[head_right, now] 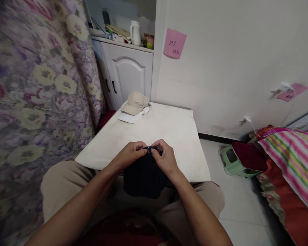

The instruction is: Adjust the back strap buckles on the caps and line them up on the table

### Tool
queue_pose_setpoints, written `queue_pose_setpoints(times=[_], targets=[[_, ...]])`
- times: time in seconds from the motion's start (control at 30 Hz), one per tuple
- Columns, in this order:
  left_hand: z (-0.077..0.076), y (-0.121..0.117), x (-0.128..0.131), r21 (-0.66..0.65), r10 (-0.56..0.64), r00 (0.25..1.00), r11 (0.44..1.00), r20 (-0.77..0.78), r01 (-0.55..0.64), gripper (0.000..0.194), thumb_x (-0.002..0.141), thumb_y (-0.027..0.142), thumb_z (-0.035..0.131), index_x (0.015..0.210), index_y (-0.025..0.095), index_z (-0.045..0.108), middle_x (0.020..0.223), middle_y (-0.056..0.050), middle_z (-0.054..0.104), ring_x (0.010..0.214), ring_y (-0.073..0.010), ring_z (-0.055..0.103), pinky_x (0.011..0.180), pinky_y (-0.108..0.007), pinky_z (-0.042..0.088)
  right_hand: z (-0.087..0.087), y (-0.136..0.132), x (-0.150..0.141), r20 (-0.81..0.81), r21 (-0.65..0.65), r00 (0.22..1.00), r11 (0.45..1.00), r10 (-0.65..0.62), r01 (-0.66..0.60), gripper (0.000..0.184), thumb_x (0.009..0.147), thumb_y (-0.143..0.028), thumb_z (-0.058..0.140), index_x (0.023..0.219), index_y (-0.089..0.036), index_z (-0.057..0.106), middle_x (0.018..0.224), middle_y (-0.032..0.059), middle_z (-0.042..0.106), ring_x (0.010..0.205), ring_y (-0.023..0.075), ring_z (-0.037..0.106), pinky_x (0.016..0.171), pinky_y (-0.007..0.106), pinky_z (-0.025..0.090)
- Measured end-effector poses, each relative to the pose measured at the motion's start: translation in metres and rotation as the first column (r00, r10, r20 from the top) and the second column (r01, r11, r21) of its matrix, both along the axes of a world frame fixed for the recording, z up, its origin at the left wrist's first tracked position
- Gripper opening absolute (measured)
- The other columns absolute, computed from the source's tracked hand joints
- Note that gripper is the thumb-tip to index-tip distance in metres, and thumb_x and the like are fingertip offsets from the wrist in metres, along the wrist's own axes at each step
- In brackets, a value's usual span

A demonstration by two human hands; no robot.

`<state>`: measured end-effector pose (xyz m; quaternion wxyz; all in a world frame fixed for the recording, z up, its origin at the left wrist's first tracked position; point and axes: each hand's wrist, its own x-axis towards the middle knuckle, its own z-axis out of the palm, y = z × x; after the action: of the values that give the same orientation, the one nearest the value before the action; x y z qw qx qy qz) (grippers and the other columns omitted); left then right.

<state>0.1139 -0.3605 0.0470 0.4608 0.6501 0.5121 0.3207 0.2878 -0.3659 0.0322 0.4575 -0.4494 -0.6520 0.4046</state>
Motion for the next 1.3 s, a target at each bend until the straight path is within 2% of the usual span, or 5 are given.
queue_pose_setpoints(times=[0.3, 0.5, 0.83, 1.07, 1.3], targets=[[0.002, -0.001, -0.001, 0.062, -0.011, 0.998, 0.998, -0.056, 0.014, 0.022, 0.077, 0.034, 0.053, 0.074, 0.015, 0.064, 0.060, 0.002, 0.053, 0.056, -0.0129, 0.047, 0.049, -0.022, 0.029, -0.001, 0.000, -0.008, 0.065, 0.043, 0.996, 0.998, -0.058, 0.055, 0.005, 0.081, -0.023, 0.059, 0.082, -0.019, 0.062, 0.079, 0.0029, 0.068, 0.072, 0.0181, 0.061, 0.067, 0.030, 0.047], [0.005, -0.002, -0.006, 0.004, -0.031, 0.999, 1.000, 0.014, 0.031, 0.021, 0.076, 0.033, 0.054, 0.077, 0.014, 0.065, 0.059, 0.003, 0.052, 0.055, -0.0116, 0.045, 0.049, -0.021, 0.030, 0.003, -0.002, -0.008, 0.041, -0.016, 0.999, 1.000, 0.013, -0.012, 0.005, 0.079, -0.021, 0.058, 0.083, -0.020, 0.059, 0.074, -0.0008, 0.062, 0.065, 0.0150, 0.056, 0.062, 0.027, 0.043], [0.009, -0.004, -0.008, -0.043, -0.058, 0.996, 0.997, 0.072, 0.061, 0.020, 0.074, 0.033, 0.056, 0.078, 0.015, 0.064, 0.059, 0.004, 0.053, 0.054, -0.0114, 0.046, 0.049, -0.021, 0.030, 0.009, -0.003, -0.008, 0.045, -0.029, 0.998, 0.999, -0.040, 0.041, 0.004, 0.078, -0.022, 0.060, 0.080, -0.020, 0.057, 0.068, -0.0022, 0.056, 0.061, 0.0142, 0.051, 0.057, 0.026, 0.040], [0.012, -0.006, -0.004, -0.044, -0.092, 0.991, 0.994, 0.094, 0.096, 0.017, 0.074, 0.027, 0.054, 0.079, 0.015, 0.063, 0.059, 0.005, 0.051, 0.052, -0.0101, 0.042, 0.049, -0.021, 0.029, 0.006, 0.001, -0.007, -0.036, -0.038, 0.999, 0.999, 0.025, -0.027, 0.006, 0.074, -0.020, 0.064, 0.076, -0.019, 0.058, 0.078, 0.0015, 0.062, 0.075, 0.0175, 0.059, 0.069, 0.029, 0.046], [0.013, -0.005, -0.008, -0.085, -0.094, 0.981, 0.990, 0.169, 0.110, 0.019, 0.074, 0.031, 0.056, 0.081, 0.014, 0.063, 0.063, 0.004, 0.052, 0.055, -0.0103, 0.044, 0.051, -0.021, 0.029, 0.015, -0.003, 0.002, -0.102, -0.109, 0.991, 0.989, 0.089, -0.100, 0.009, 0.078, -0.024, 0.061, 0.084, -0.018, 0.061, 0.072, -0.0011, 0.062, 0.065, 0.0143, 0.057, 0.062, 0.026, 0.042]])
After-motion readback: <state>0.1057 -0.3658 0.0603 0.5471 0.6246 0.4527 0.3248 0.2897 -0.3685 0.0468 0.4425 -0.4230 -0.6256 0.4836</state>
